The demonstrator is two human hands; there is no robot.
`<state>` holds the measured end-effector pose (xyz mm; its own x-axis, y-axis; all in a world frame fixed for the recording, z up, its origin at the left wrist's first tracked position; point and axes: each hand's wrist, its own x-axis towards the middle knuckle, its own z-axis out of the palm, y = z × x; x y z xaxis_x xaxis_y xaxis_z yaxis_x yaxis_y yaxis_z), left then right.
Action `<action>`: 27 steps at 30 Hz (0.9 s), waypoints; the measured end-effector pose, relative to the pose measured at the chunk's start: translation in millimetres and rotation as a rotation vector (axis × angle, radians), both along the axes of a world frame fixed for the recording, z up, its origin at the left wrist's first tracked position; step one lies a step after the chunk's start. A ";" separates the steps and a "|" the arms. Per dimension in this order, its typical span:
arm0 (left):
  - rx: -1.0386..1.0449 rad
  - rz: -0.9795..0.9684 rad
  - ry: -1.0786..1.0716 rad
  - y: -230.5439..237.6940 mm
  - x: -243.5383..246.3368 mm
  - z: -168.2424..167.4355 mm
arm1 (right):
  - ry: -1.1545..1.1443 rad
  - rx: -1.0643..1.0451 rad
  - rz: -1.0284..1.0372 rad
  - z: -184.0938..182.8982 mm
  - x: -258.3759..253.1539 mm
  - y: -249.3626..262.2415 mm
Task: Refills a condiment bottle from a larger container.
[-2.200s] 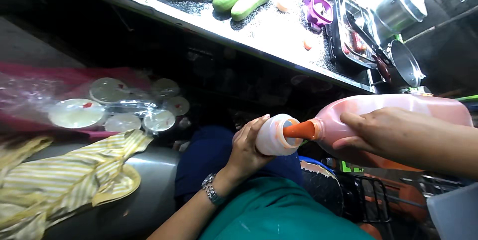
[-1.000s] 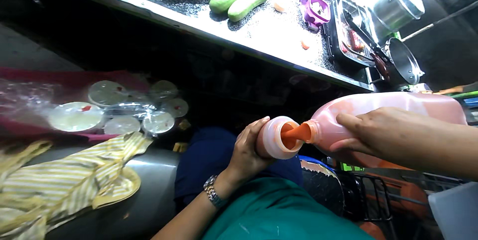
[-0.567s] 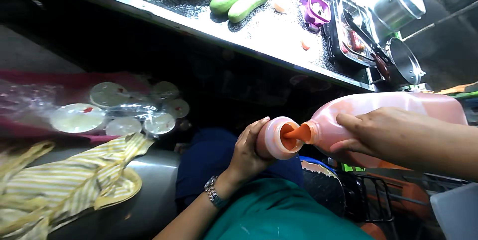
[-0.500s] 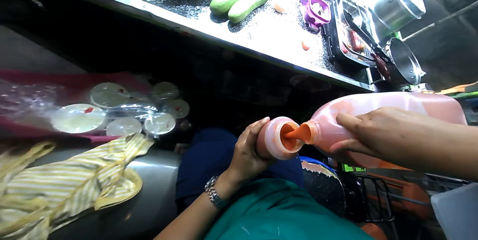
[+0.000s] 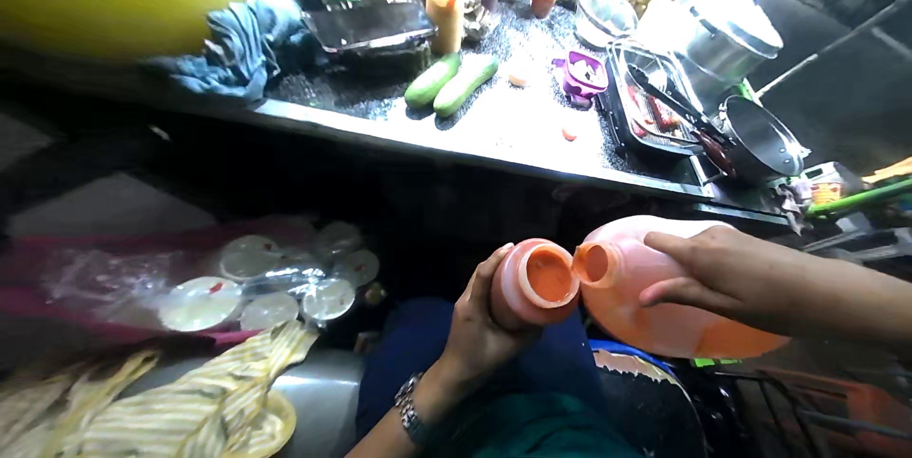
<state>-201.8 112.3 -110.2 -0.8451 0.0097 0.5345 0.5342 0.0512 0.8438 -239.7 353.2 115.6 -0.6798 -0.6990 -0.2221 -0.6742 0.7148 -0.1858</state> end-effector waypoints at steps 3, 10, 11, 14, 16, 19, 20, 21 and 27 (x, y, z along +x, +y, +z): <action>-0.019 0.013 -0.012 -4.4 -19.0 28.9 | -0.020 -0.284 -0.106 -13.1 -1.2 21.4; -0.054 0.074 -0.029 -3.3 -102.7 107.8 | -0.027 -0.869 -0.436 -88.5 20.1 45.1; -0.030 0.077 -0.062 -1.5 -117.3 117.5 | -0.050 -0.949 -0.488 -99.4 23.8 43.3; 0.014 0.107 -0.122 3.7 -167.5 129.5 | -0.110 -1.183 -0.605 -131.2 30.9 34.7; -0.032 0.163 -0.137 7.1 -195.6 131.9 | -0.134 -1.298 -0.658 -150.0 33.8 27.3; -0.058 0.201 -0.143 11.7 -229.1 131.9 | -0.140 -1.381 -0.691 -170.8 37.6 17.3; -0.070 0.219 -0.142 13.0 -238.5 130.9 | -0.135 -1.380 -0.700 -175.6 38.8 14.8; -0.079 0.236 -0.141 14.2 -246.2 130.1 | -0.132 -1.362 -0.716 -179.0 40.7 12.7; -0.052 0.302 -0.135 16.5 -278.4 127.8 | -0.139 -1.303 -0.826 -192.2 44.2 9.4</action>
